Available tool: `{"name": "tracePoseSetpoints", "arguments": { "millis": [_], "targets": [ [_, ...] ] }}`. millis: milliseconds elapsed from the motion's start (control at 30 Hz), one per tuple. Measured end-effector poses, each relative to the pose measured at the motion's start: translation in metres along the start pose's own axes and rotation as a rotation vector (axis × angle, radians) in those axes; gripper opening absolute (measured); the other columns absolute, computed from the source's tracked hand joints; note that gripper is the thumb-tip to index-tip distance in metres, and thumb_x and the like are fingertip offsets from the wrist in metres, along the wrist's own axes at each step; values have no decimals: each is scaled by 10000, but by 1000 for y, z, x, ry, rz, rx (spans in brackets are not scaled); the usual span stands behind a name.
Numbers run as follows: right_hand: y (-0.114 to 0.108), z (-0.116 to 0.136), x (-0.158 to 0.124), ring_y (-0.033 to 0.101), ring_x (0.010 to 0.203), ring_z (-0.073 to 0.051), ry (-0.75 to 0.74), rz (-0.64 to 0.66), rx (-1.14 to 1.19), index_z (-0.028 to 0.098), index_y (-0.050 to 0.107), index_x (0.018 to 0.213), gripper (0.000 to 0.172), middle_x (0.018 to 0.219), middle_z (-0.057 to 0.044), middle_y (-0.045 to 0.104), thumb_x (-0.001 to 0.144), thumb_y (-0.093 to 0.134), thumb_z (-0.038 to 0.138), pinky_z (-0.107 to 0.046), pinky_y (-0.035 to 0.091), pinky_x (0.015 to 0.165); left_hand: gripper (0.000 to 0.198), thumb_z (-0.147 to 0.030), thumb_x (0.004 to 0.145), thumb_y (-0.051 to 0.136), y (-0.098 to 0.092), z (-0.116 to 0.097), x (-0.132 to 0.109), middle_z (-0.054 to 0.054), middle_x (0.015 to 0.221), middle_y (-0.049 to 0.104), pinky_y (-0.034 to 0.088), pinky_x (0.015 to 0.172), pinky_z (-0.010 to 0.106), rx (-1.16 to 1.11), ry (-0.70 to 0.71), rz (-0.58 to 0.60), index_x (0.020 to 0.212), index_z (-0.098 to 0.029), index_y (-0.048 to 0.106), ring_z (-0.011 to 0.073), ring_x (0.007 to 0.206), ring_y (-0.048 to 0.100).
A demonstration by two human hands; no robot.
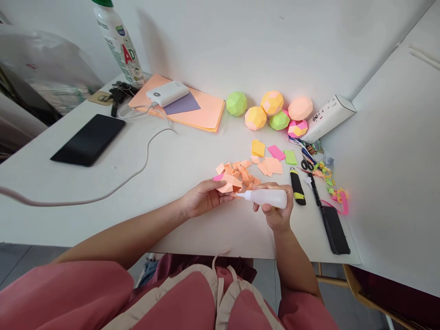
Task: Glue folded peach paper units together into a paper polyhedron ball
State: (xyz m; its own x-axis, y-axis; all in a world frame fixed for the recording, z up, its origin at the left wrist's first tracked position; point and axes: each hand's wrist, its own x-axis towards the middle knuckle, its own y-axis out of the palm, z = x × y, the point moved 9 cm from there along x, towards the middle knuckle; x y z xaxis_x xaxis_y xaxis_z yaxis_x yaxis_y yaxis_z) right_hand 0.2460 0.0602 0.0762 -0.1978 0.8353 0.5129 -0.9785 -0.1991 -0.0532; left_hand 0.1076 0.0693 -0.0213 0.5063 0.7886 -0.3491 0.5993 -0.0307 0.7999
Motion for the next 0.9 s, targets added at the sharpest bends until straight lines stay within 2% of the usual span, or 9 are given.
{"name": "tracePoseSetpoints", "arguments": {
  "millis": [133, 467, 667, 900],
  "targets": [
    [-1, -2, 0, 601, 478, -109, 16, 0, -13, 247, 440, 966, 365, 942, -45, 684, 781, 684, 446, -282, 506, 433, 207, -130, 846, 530, 1, -1, -1, 135, 986, 710, 544, 750, 255, 12, 4, 0, 995, -72, 662, 160, 795, 665],
    [-1, -4, -1, 600, 472, -106, 19, -10, -24, 248, 433, 967, 363, 955, -47, 679, 787, 675, 450, -283, 513, 432, 198, -136, 845, 539, 0, 0, 0, 119, 924, 720, 543, 751, 255, 4, -2, 7, 975, -71, 673, 150, 754, 661],
    [4, 4, 1, 635, 545, -126, -59, 33, 39, 248, 465, 1020, 332, 960, -53, 681, 805, 676, 388, -286, 528, 451, 207, -122, 857, 515, 0, 0, 0, 116, 926, 721, 543, 739, 249, -3, -4, 7, 977, -71, 676, 148, 762, 658],
    [-3, 0, 1, 614, 545, -124, 5, -21, 28, 237, 485, 971, 325, 952, -55, 682, 778, 706, 375, -274, 486, 453, 212, -136, 856, 520, 0, 0, -1, 126, 947, 715, 541, 754, 261, 8, -7, 6, 991, -62, 667, 154, 770, 660]
  ]
}}
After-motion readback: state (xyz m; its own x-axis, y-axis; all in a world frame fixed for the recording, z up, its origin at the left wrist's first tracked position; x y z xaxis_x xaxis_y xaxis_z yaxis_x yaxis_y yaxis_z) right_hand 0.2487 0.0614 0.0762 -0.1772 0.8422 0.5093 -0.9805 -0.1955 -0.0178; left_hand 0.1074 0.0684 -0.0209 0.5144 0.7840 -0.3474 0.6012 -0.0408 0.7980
